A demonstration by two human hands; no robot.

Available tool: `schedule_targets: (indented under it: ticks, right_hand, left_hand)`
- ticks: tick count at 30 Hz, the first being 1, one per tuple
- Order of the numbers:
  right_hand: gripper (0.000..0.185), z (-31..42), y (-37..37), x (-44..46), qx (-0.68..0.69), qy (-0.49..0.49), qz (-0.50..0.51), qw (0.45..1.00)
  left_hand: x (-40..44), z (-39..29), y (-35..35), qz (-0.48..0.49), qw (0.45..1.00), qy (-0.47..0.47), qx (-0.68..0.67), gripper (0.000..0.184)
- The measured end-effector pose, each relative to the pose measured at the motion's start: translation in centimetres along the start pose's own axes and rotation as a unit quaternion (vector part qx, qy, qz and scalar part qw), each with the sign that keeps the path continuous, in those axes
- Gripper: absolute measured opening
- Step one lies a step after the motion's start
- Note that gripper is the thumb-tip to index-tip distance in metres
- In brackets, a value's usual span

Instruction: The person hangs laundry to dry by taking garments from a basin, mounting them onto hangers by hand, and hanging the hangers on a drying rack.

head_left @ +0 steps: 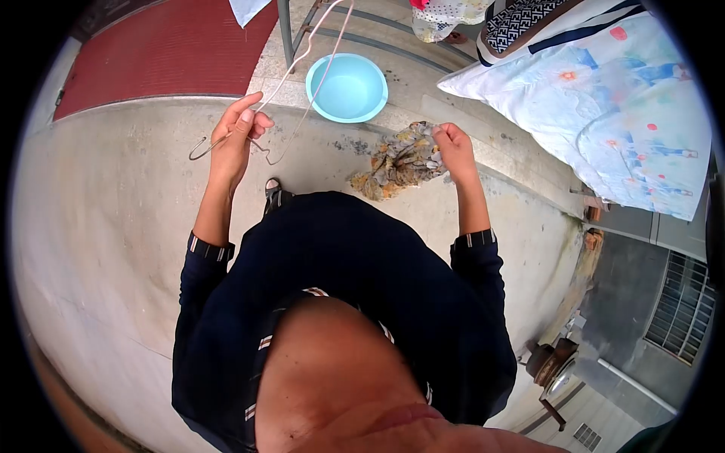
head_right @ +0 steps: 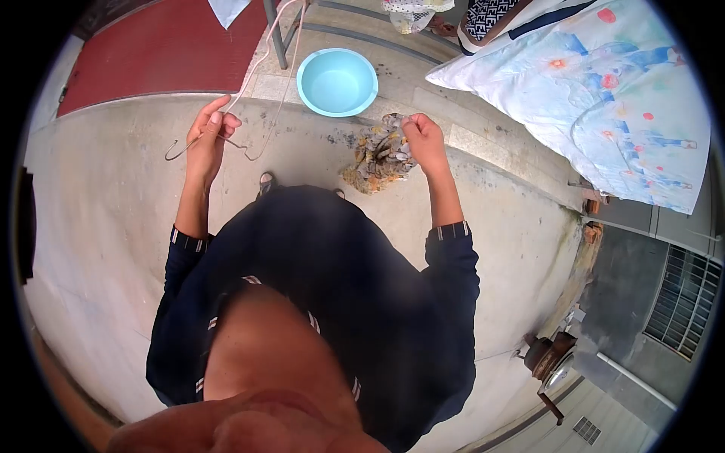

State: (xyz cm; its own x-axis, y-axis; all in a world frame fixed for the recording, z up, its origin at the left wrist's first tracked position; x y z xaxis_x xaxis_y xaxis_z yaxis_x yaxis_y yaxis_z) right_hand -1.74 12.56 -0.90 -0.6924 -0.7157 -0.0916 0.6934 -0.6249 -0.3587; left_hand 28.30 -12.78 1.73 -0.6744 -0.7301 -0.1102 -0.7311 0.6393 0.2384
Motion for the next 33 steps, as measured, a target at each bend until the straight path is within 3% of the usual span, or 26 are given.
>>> schedule_targets:
  ticks: [3,8,14,19,22,26,30,33]
  right_hand:
    - [0.016,2.3,0.5,-0.3,0.096,-0.016,-0.051,0.994]
    - [0.011,7.3,3.6,-2.2,0.258,-0.017,-0.084,0.962]
    - [0.013,13.4,11.5,-2.6,0.303,-0.035,-0.048,0.951]
    - [0.016,17.4,16.3,-3.5,0.369,-0.023,-0.024,0.929]
    - [0.02,18.9,16.1,-4.5,0.404,-0.059,-0.028,0.912]
    - [0.023,17.5,14.5,-5.3,0.331,-0.104,-0.045,0.937]
    - [0.023,13.1,13.4,-4.7,-0.057,-0.1,-0.08,0.99]
    - [0.021,10.2,13.0,-3.5,-0.116,-0.109,-0.17,0.972]
  left_hand:
    - [0.8,-1.2,1.4,0.074,0.992,0.051,-0.09,0.028]
    - [1.7,-4.9,2.4,0.235,0.922,0.123,-0.281,0.02]
    - [2.0,-6.4,0.6,0.34,0.857,0.132,-0.364,0.01]
    - [3.4,-2.4,-2.7,0.339,0.881,0.077,-0.32,0.004]
    - [3.7,-0.2,-4.2,0.322,0.932,0.018,-0.166,0.005]
    - [3.8,-2.8,-6.5,0.307,0.951,0.03,0.016,0.01]
    - [3.4,-8.1,-7.9,0.288,0.942,0.083,0.148,0.01]
    - [2.7,-9.4,-7.9,0.301,0.926,0.07,0.218,0.011]
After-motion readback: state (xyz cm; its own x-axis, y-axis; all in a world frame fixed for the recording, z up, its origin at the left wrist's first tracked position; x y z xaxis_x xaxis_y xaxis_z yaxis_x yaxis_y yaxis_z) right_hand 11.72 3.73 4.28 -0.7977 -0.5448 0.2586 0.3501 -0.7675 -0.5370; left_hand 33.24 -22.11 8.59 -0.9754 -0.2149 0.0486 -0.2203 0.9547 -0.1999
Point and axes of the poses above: each hand's wrist, its own x-axis towards the middle knuckle, its own y-axis out of the palm, z = x × y, the point moved 5 cm from there along x, towards the middle knuckle, and after that the axes turned 8 degrees about -y, right-handed, at the moved point
